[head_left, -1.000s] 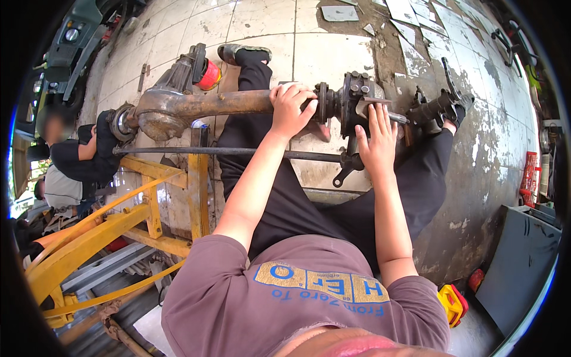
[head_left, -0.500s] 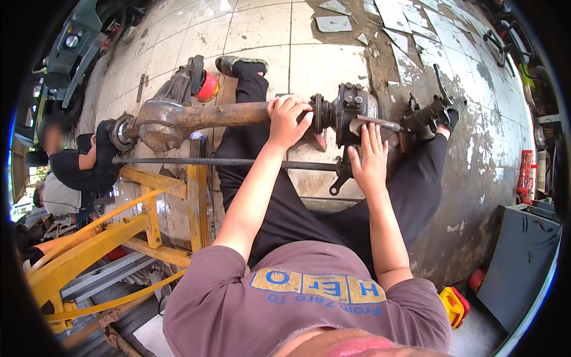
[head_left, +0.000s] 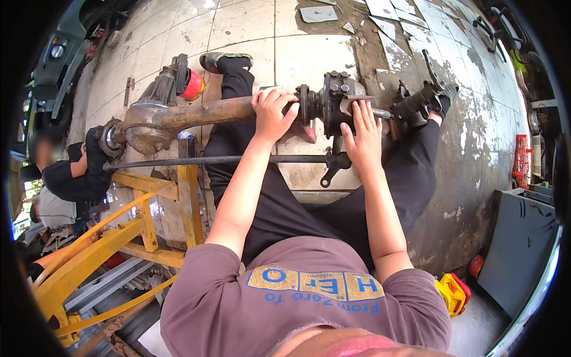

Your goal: The person sits on the floor and scrubs a greasy car axle assembly with a small abrasive pad, repeatedly rubbing the differential housing and surrounding areas. The person rotates the assembly to reach different sides and continues scrubbing the same regions throughout the clip.

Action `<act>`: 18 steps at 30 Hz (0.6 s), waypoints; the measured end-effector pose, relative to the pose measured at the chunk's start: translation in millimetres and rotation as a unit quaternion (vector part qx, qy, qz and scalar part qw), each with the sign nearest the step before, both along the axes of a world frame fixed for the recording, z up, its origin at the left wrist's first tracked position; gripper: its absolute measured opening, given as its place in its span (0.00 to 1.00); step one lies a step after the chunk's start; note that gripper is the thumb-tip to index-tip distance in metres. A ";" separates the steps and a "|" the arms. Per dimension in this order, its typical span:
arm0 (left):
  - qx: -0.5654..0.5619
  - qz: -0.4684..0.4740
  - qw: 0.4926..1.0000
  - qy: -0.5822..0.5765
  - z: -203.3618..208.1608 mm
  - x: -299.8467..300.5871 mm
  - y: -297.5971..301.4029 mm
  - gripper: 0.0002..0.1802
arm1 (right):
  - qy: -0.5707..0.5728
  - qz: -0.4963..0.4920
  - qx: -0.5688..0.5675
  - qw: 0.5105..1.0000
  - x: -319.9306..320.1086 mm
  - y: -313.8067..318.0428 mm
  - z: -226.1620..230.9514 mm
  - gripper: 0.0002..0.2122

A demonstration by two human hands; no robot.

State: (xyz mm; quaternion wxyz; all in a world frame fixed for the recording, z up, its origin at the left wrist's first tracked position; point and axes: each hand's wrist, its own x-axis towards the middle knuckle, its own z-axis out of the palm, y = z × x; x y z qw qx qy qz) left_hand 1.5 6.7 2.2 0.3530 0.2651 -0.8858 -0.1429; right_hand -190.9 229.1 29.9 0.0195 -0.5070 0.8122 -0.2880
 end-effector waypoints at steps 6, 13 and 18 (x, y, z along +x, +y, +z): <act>0.002 -0.005 1.000 -0.015 4.3 0.8 0.1 0.11 | -0.003 0.001 0.018 1.000 17.7 24.2 -21.0 0.35; 0.016 0.000 1.000 -0.021 -0.8 2.8 2.7 0.12 | -0.030 0.002 -0.008 1.000 8.6 15.7 -19.3 0.37; 0.009 -0.009 1.000 -0.007 0.6 0.8 1.2 0.13 | -0.035 0.007 -0.007 0.999 3.2 13.6 -18.0 0.37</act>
